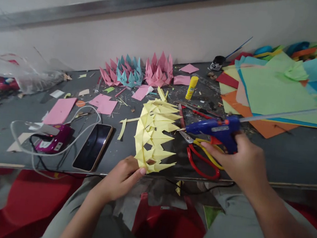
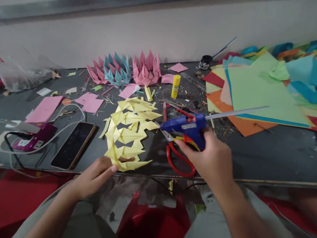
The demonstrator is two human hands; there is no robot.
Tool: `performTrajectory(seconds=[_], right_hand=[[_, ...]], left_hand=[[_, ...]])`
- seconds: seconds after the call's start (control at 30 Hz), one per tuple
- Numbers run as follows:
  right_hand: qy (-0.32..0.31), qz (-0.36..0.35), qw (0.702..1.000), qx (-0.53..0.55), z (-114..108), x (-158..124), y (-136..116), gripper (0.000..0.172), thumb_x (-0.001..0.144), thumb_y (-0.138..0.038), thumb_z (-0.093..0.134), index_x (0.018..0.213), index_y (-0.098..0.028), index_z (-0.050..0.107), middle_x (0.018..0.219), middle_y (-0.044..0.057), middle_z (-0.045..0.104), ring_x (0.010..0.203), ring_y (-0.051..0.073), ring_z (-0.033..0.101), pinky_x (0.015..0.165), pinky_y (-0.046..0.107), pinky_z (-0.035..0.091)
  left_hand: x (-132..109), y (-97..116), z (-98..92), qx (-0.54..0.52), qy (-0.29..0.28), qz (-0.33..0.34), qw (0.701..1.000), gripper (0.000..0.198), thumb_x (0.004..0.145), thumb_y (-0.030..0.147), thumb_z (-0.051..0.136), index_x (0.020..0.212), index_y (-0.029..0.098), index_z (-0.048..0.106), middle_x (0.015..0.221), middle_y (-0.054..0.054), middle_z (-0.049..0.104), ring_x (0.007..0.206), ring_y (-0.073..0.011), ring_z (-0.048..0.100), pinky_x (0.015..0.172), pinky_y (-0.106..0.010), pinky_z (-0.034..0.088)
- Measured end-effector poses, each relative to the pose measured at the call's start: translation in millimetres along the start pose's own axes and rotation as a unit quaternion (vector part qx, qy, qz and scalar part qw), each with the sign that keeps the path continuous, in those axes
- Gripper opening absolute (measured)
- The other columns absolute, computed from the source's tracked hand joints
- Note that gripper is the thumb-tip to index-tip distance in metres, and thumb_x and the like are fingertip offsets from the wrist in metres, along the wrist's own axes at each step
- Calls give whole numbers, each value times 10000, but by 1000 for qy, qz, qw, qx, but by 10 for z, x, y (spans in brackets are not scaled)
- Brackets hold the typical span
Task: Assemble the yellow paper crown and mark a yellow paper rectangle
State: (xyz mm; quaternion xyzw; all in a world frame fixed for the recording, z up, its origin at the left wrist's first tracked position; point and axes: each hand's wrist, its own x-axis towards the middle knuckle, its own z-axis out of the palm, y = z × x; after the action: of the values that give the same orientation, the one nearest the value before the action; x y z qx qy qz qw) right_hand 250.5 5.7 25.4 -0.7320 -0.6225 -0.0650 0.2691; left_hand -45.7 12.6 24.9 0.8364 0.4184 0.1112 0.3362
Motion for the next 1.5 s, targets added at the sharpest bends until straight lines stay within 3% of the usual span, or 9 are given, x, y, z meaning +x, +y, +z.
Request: performTrajectory(seconds=[0.17, 0.37, 0.53, 1.07, 1.5], right_hand=[[-40, -71, 996, -21, 215, 6, -244, 370, 734, -478, 576, 952, -179, 588, 674, 60, 671, 599, 245, 637, 488, 277, 374], [-114, -65, 990, -43, 244, 94, -386, 219, 746, -344, 534, 899, -193, 576, 683, 50, 679, 583, 237, 633, 470, 275, 341], [-144, -69, 986, -41, 243, 126, -418, 234, 732, -301, 521, 928, -191, 587, 685, 55, 684, 606, 241, 639, 472, 275, 334], [-126, -75, 987, -68, 275, 78, -345, 277, 741, -297, 545, 989, -186, 596, 768, 67, 694, 647, 231, 628, 504, 272, 320], [-117, -76, 987, -79, 239, 67, -281, 273, 733, -293, 560, 979, -180, 595, 753, 69, 687, 660, 229, 626, 485, 264, 274]], left_hand=[[3, -11, 1, 15, -2, 1, 1000, 431, 937, 391, 278, 560, 193, 341, 543, 23, 429, 558, -114, 403, 608, -254, 353], [21, 9, -4, 4, -9, 3, 1000, 418, 936, 362, 293, 558, 189, 323, 532, 32, 405, 550, -107, 383, 600, -250, 338], [17, 9, 3, -11, -12, 6, 1000, 404, 935, 350, 300, 563, 194, 312, 537, 29, 392, 584, -118, 403, 610, -251, 339], [43, 31, 3, -25, -13, 34, 999, 399, 944, 339, 294, 580, 184, 341, 540, 36, 403, 546, -101, 383, 588, -246, 324], [24, -5, 21, -16, -15, 11, 1000, 420, 941, 371, 285, 575, 187, 375, 537, 27, 420, 581, -117, 419, 616, -258, 358]])
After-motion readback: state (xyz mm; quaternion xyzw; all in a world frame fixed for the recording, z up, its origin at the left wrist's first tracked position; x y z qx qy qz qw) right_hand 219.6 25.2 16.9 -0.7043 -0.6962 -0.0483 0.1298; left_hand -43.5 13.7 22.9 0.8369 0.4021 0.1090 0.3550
